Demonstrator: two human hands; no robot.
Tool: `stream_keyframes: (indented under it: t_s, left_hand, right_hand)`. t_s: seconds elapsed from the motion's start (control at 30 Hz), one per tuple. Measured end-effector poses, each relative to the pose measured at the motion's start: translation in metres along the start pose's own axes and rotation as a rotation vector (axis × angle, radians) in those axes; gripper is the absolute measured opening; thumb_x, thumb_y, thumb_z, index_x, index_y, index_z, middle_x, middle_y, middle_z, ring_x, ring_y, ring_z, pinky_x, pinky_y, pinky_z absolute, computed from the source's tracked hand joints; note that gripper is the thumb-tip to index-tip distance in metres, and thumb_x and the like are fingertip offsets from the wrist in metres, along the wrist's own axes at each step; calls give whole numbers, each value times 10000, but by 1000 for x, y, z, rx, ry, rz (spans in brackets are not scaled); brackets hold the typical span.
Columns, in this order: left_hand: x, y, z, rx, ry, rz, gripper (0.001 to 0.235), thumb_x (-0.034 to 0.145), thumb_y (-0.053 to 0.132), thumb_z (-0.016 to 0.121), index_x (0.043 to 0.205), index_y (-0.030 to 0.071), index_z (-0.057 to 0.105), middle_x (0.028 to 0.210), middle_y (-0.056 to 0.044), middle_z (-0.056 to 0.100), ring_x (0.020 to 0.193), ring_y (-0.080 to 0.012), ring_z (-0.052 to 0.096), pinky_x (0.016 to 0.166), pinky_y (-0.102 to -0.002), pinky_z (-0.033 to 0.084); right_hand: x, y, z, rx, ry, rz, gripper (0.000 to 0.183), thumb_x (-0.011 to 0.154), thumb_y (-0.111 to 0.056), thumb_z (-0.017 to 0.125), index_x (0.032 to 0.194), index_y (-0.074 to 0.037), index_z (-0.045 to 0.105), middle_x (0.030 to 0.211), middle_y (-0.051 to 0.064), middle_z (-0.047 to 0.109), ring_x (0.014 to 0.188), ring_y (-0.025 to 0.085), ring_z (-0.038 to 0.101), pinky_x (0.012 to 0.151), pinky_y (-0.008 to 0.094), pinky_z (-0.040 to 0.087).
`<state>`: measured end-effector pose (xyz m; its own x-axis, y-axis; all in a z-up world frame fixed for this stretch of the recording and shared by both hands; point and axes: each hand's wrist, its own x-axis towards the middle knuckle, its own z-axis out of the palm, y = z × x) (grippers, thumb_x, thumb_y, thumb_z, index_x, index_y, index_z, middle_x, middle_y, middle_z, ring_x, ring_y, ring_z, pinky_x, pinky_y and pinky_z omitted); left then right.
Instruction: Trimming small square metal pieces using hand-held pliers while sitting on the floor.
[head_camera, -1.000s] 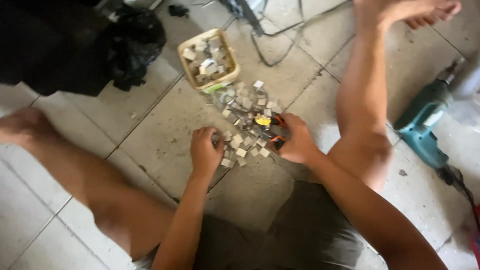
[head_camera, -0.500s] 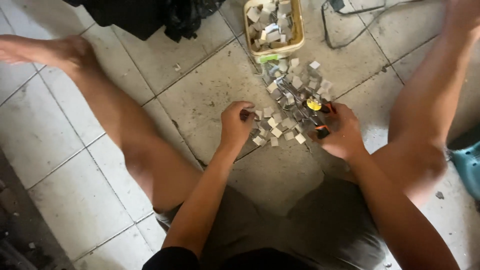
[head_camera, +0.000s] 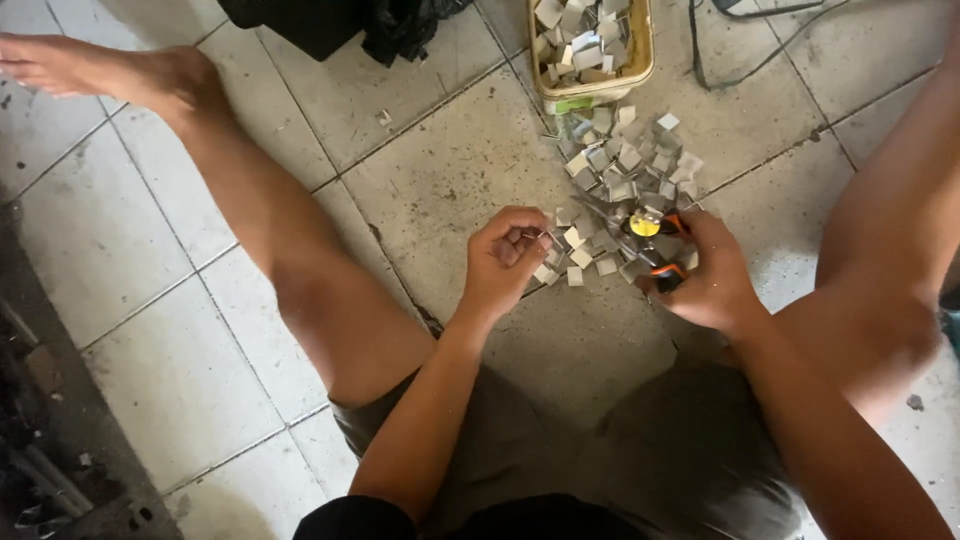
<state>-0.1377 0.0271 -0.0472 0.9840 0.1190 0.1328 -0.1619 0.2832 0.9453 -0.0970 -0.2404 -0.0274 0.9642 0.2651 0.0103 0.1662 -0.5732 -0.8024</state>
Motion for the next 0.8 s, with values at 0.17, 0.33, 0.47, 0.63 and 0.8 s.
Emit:
stream_keyframes:
  t_s: [0.17, 0.33, 0.47, 0.63, 0.8]
  left_hand:
    - [5, -12, -4, 43, -28, 2, 188, 944, -66, 644, 1082, 27, 731, 981, -115, 678, 883, -164, 666, 684, -293, 561]
    - [7, -8, -4, 56, -19, -39, 250, 966, -67, 611, 1166, 38, 718, 970, -130, 674, 860, -179, 696, 640, -282, 565]
    - [9, 10, -3, 164, 24, -37, 476, 902, -5, 732, 1359, 57, 613, 976, -141, 703, 844, -172, 663, 660, -269, 508]
    - [12, 14, -3, 182, 9, -13, 499, 856, -66, 748, 1328, 35, 619, 938, -162, 721, 816, -193, 670, 687, -280, 527]
    - [14, 12, -9, 216, 20, 127, 414, 818, -91, 788, 1197, 20, 664, 883, -136, 755, 774, -211, 743, 701, -312, 602]
  right_hand:
    - [1, 9, 4, -45, -2, -46, 803, 520, -170, 933, 1233, 37, 626, 1016, 271, 626, 990, 474, 656, 878, 506, 534]
    - [-2, 16, 3, 52, -47, 29, 784, 541, -155, 913, 1243, 37, 620, 1024, 276, 623, 1020, 460, 647, 929, 496, 507]
    - [-4, 17, 1, -36, -61, -38, 878, 485, -253, 948, 1269, -28, 621, 1064, 220, 642, 1061, 444, 650, 959, 500, 495]
    - [-3, 22, 1, -99, -110, -103, 929, 487, -275, 933, 1320, -37, 599, 1089, 237, 632, 1079, 460, 630, 982, 526, 471]
    - [-7, 13, 0, -303, -213, -192, 994, 454, -386, 888, 1307, 15, 574, 1110, 279, 606, 1079, 490, 607, 959, 555, 459]
